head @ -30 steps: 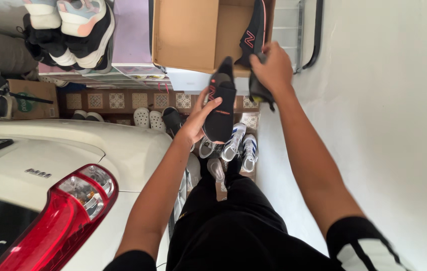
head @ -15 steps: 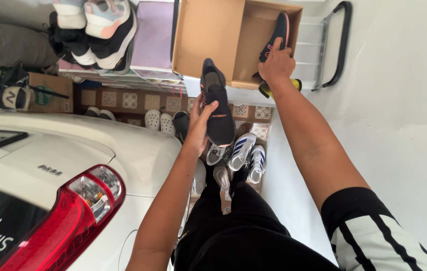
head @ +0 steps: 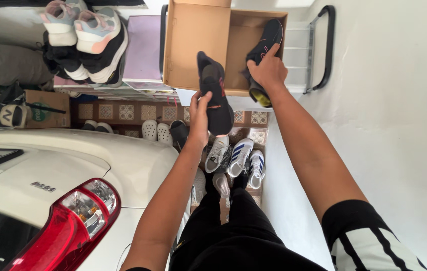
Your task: The person cleans a shoe storage unit and a pair of sneakers using a yellow cloth. They wipe the exterior of a plastic drawer, a cardboard box, and the shoes themselves. The person handles the shoes one at a time, wiping them thoroughly before placing them back into the box.
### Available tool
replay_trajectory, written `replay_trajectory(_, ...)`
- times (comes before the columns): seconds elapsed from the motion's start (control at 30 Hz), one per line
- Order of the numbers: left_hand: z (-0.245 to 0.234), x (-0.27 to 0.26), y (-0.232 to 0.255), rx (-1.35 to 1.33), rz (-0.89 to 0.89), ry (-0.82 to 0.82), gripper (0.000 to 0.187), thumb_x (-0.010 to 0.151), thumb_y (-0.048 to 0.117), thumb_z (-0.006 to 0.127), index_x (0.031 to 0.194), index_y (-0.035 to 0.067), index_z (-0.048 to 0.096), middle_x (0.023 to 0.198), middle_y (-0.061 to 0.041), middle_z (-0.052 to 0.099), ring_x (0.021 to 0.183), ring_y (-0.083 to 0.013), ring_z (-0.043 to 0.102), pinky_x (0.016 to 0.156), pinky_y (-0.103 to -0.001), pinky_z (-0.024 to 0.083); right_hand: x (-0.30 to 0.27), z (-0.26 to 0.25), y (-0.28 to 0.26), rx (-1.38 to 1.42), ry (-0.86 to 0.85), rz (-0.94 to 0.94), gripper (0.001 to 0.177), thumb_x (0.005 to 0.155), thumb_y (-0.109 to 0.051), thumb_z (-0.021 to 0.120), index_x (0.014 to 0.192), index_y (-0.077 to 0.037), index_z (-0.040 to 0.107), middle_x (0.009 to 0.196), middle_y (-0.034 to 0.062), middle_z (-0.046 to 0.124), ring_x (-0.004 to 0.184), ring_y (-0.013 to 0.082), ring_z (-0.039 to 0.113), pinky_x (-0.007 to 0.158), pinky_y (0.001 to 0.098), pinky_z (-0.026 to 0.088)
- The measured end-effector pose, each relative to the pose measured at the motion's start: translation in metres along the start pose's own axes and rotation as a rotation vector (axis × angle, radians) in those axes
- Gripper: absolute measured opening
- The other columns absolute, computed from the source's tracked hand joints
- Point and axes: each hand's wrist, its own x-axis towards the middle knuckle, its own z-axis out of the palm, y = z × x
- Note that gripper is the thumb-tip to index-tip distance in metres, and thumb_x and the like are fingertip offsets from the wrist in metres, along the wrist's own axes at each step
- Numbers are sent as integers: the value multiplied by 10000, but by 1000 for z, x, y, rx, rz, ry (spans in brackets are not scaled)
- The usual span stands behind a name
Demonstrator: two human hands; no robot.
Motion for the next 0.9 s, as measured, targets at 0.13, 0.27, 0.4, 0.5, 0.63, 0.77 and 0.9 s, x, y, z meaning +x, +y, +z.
replay_trajectory(0.13, 1, 5, -2, 17, -33, -28, 619, 904, 349, 686, 1388, 5, 513, 1165, -126, 662, 1032, -201, 681, 885, -329, 580, -8, -20, 15, 466, 15, -25, 800, 929, -492, 732, 1406, 21, 344, 1126, 245, 673, 1019, 345, 679, 913, 402, 534)
replay_trajectory(0.27, 16, 45, -19, 240, 181, -135, 712, 922, 333, 744, 1451, -56, 468, 1354, -178, 632, 1217, -251, 629, 1034, -349, 509, -56, -56, 45, 1044, -62, 1, 575, 988, -292, 585, 1467, -63, 367, 1155, 123, 638, 980, 169, 650, 852, 333, 553)
replay_trajectory(0.4, 58, 105, -35, 862, 775, -102, 947, 935, 273, 818, 1558, -38, 177, 1505, -351, 436, 1389, -452, 441, 1152, -477, 369, -137, -81, 82, 1140, 102, -109, 480, 1062, -199, 451, 1508, -75, 323, 1260, 83, 591, 1054, 144, 618, 934, 301, 528)
replay_trajectory(0.5, 94, 130, -38, 1077, 686, -172, 968, 913, 239, 772, 1626, 114, 130, 1369, -307, 532, 1262, -456, 513, 1146, -558, 347, -199, -95, 92, 1199, 45, 12, 494, 1020, -189, 400, 1501, -108, 325, 1154, 101, 615, 975, 135, 611, 858, 298, 527)
replay_trajectory(0.63, 123, 162, -59, 1370, 452, -66, 953, 939, 281, 741, 1643, 225, 100, 1368, -270, 480, 1278, -446, 477, 1080, -552, 390, -268, -114, 92, 1250, 45, 102, 597, 924, -129, 438, 1514, -91, 350, 1207, 82, 568, 1016, 129, 565, 895, 283, 496)
replay_trajectory(0.77, 115, 183, -93, 1586, 722, 78, 982, 849, 329, 746, 1576, 104, 126, 1423, -285, 388, 1268, -449, 441, 1026, -557, 375, -299, -138, 86, 1167, 17, 221, 744, 802, -107, 480, 1533, -108, 339, 1124, 114, 568, 967, 171, 539, 881, 285, 476)
replay_trajectory(0.9, 114, 140, -97, 1361, 654, -74, 721, 1049, 551, 678, 1574, 178, 352, 1493, -181, 397, 1384, -371, 453, 1152, -566, 380, -305, -154, 83, 1242, -11, 154, 796, 773, -104, 466, 1556, -109, 322, 1183, 144, 588, 1035, 198, 566, 911, 324, 488)
